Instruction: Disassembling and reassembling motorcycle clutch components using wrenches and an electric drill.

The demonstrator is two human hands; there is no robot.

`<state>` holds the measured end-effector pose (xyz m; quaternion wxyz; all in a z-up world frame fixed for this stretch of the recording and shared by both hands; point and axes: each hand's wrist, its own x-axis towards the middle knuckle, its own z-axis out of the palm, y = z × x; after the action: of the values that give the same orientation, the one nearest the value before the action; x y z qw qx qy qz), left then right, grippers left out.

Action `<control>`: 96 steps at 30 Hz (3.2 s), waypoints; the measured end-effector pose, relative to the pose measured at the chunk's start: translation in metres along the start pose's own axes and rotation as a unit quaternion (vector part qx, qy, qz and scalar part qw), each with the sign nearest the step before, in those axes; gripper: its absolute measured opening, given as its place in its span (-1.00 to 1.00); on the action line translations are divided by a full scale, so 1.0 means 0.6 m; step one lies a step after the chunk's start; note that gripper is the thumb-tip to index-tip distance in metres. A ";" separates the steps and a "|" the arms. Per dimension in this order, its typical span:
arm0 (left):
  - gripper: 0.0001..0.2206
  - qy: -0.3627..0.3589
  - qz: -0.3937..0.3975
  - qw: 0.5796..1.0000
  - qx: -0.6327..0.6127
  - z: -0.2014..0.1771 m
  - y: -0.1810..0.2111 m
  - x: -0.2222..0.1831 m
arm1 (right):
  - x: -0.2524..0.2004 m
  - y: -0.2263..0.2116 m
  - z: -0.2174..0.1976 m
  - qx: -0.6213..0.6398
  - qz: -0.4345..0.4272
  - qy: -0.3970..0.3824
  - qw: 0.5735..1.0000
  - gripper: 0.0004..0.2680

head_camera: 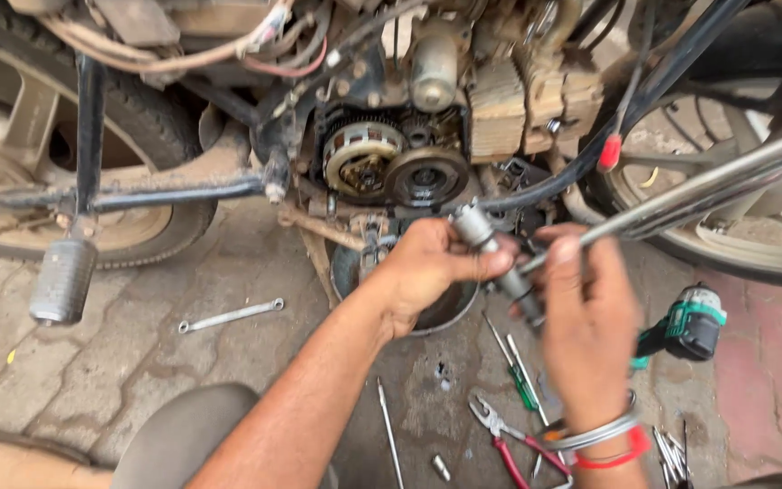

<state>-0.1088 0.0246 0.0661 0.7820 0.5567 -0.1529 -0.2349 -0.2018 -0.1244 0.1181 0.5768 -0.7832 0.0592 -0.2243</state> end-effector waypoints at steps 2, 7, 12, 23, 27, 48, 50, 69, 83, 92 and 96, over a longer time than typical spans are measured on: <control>-0.70 -0.015 0.018 0.999 -0.029 0.007 -0.005 -0.001 | -0.002 -0.017 -0.021 -0.059 -0.025 -0.004 0.998 -0.80; -0.69 -0.064 0.034 0.994 -0.078 0.051 -0.019 -0.007 | -0.007 -0.069 -0.082 -0.240 -0.164 0.004 0.957 -0.79; -0.70 -0.074 0.016 0.988 -0.136 0.107 -0.062 -0.013 | -0.013 -0.079 -0.114 -0.075 -0.115 0.017 0.990 -0.79; -0.77 -0.012 -0.001 0.983 -0.184 0.150 -0.092 0.002 | 0.011 0.012 -0.205 -0.016 -0.020 -0.145 0.989 -0.54; -0.78 0.005 -0.026 0.986 -0.165 0.171 -0.093 -0.007 | 0.017 0.019 -0.221 0.040 0.080 -0.161 0.983 -0.42; -0.85 0.128 -0.053 0.965 -0.222 0.128 -0.018 -0.011 | -0.007 0.239 -0.082 0.316 0.196 -0.191 0.909 -0.50; -0.82 0.138 -0.066 0.953 -0.260 0.109 -0.010 -0.003 | -0.047 0.303 -0.051 0.344 0.220 -0.224 0.885 -0.47; -0.52 0.246 -0.112 0.950 -0.157 -0.035 -0.044 0.075 | 0.214 -0.059 -0.112 -0.632 -0.404 -0.098 0.654 -0.67; -0.53 0.319 -0.077 0.945 -0.006 -0.012 -0.033 0.100 | 0.256 0.029 -0.089 -0.741 -0.143 -0.176 0.632 -0.75; -0.54 0.339 -0.086 0.936 0.035 0.002 -0.017 0.103 | 0.265 0.057 -0.084 -0.745 -0.144 -0.210 0.617 -0.77; -0.63 0.350 -0.090 0.932 0.019 -0.003 -0.012 0.100 | 0.258 0.023 -0.080 -0.724 -0.131 -0.213 0.643 -0.80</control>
<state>-0.0588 -0.0081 0.0571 0.7511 0.6294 0.1770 -0.0912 -0.0814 -0.2254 0.1600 -0.2125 -0.9768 -0.0250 -0.0097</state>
